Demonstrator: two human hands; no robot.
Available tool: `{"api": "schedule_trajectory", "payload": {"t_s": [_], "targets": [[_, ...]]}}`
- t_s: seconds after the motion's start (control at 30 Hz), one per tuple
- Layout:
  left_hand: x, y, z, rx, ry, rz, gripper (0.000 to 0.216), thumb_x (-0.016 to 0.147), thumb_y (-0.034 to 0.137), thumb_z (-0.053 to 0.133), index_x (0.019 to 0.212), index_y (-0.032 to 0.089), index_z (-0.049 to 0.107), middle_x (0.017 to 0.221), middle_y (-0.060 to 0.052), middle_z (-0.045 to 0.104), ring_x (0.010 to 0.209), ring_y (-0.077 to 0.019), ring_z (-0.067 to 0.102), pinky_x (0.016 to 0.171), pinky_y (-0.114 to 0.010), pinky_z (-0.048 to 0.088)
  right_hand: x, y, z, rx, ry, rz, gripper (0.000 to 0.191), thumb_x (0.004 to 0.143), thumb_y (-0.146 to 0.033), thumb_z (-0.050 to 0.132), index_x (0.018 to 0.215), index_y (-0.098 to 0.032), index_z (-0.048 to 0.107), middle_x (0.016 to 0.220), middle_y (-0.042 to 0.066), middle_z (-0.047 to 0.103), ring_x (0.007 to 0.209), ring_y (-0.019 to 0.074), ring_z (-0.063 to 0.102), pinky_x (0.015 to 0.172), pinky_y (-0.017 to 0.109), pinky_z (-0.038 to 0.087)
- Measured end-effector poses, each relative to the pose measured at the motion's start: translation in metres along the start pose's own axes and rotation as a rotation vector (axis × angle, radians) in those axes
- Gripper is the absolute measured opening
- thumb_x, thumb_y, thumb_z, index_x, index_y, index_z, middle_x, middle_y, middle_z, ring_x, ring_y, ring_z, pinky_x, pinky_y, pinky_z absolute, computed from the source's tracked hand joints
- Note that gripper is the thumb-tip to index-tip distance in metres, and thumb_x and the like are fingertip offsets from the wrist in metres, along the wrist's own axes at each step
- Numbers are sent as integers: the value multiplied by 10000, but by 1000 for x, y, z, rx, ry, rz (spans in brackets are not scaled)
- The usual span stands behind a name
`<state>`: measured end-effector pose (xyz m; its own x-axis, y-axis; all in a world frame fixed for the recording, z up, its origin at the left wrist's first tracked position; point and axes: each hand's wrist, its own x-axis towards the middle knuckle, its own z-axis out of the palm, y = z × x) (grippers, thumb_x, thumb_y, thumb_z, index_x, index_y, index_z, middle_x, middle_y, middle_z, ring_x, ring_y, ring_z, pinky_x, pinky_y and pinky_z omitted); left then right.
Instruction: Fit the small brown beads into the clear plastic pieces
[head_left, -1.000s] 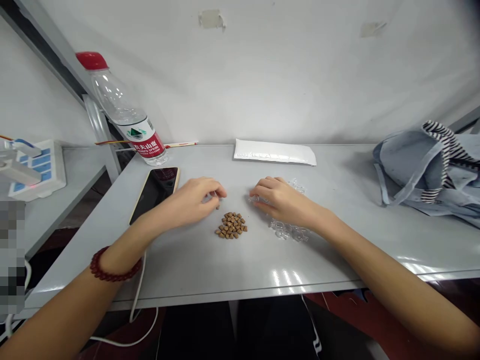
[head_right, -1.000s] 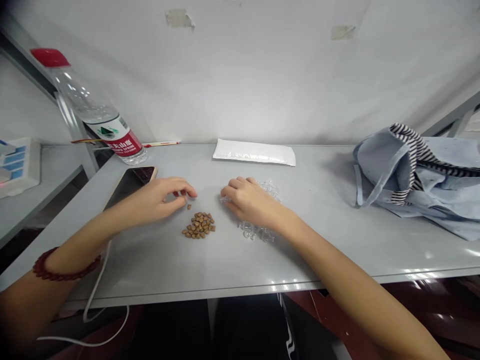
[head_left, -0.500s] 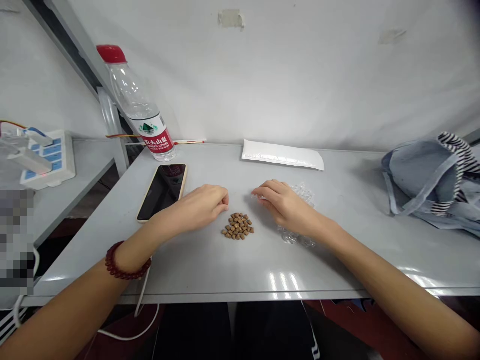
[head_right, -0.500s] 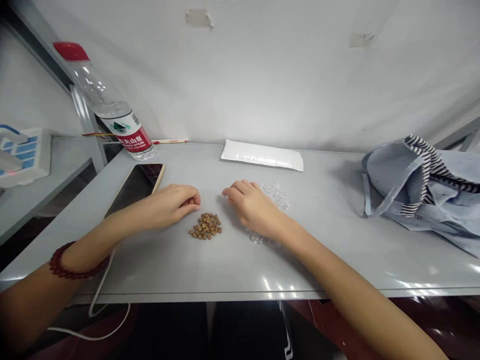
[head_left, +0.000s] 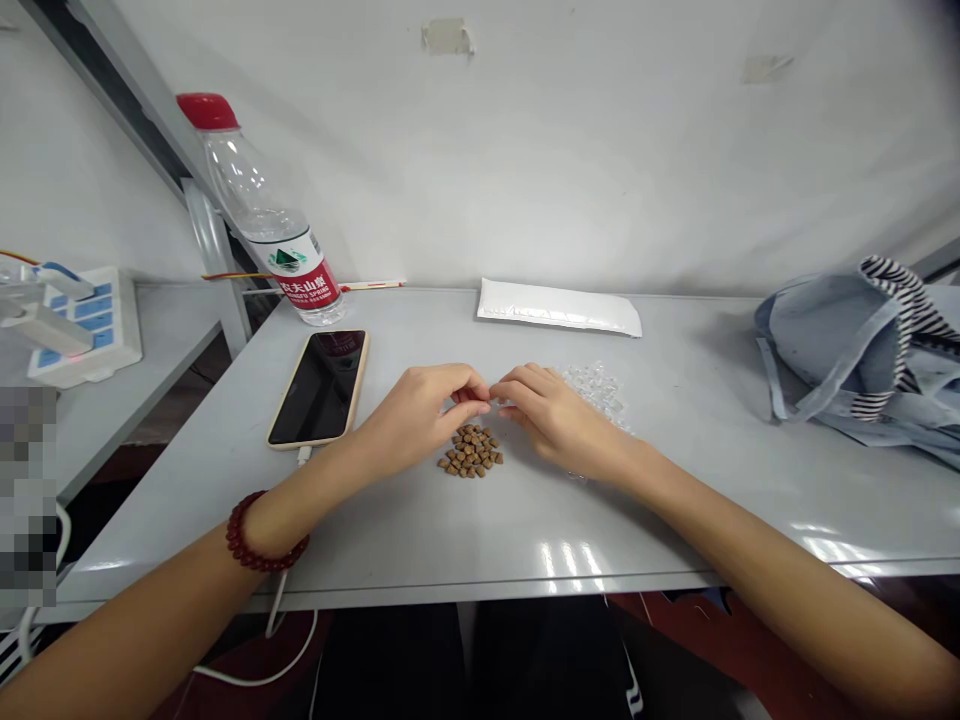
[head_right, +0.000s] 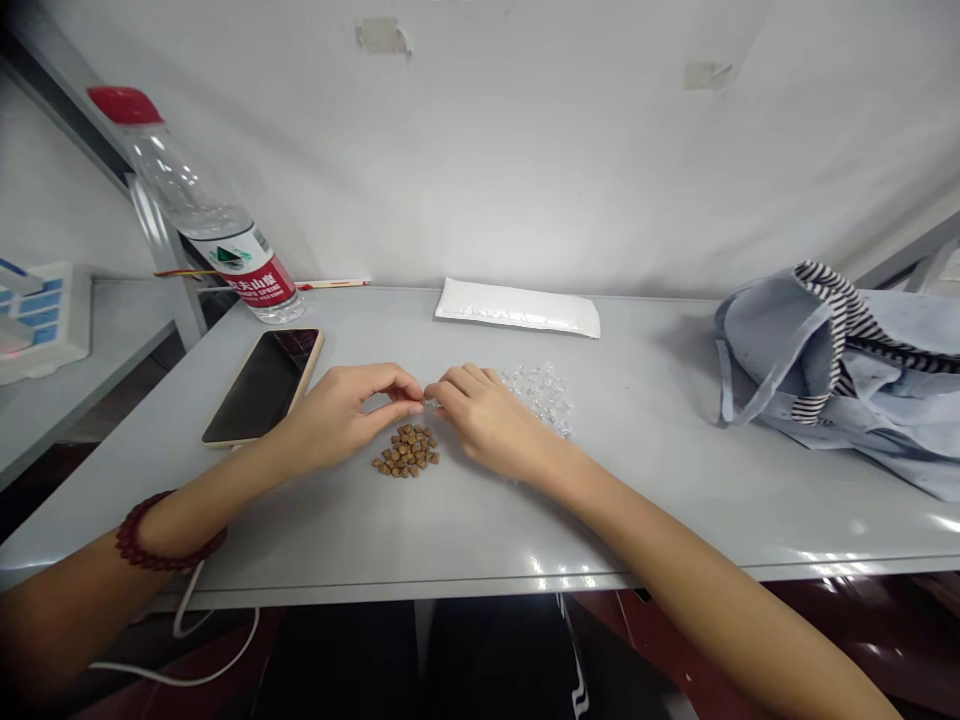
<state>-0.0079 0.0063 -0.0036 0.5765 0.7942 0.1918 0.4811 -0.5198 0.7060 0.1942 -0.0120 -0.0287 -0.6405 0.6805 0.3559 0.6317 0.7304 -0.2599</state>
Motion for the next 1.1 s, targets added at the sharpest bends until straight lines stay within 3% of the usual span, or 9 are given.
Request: {"api": "schedule_trajectory", "payload": {"t_s": [0.23,0.4,0.57,0.73,0.87,0.97,1.1], "targets": [[0,1,-5,-184,-52,-64,109,748,242,704,752,166,626,720,33,665,712,-117,611,673,-212,470,-3,-7,-3,-44,24,-129,314,895,-14,315,1063,-111,562,943,118,575,877,204,457,730,330,453],[1,4,-12,-195,-62,-98,120,702,239,740,679,151,662,644,27,662,642,-108,586,623,-203,454,-5,-15,-5,-108,140,-207,295,919,-26,341,1105,-131,544,918,110,570,867,205,464,743,352,469],[0,6,-12,-210,-104,-34,101,772,244,680,722,162,711,721,15,697,681,-104,599,645,-195,453,-5,-15,-3,-77,263,-232,275,914,-50,408,1140,-150,528,929,106,586,868,206,488,747,366,481],[0,4,-11,-130,-147,-15,171,848,297,586,819,162,687,751,10,690,694,-113,605,631,-205,449,-1,-10,-3,33,297,-185,239,924,-75,427,1113,-153,552,885,83,630,844,192,516,723,344,490],[4,-8,-7,124,-58,11,231,859,343,556,773,157,662,716,-1,662,666,-127,573,632,-237,435,2,0,-12,-27,344,-102,151,936,-216,489,1001,-163,616,874,74,681,883,221,522,784,389,462],[7,-18,0,246,-9,-10,256,866,371,532,813,158,663,803,-33,678,742,-163,594,705,-280,456,3,8,-22,-37,349,-17,175,938,-209,476,877,-187,639,853,48,695,883,212,526,827,386,426],[8,-20,5,283,129,-83,321,876,378,503,1057,143,628,915,-70,677,809,-189,605,768,-319,474,1,18,-36,-18,245,85,193,913,-212,489,807,-197,649,730,38,649,817,204,523,767,368,410]]}}
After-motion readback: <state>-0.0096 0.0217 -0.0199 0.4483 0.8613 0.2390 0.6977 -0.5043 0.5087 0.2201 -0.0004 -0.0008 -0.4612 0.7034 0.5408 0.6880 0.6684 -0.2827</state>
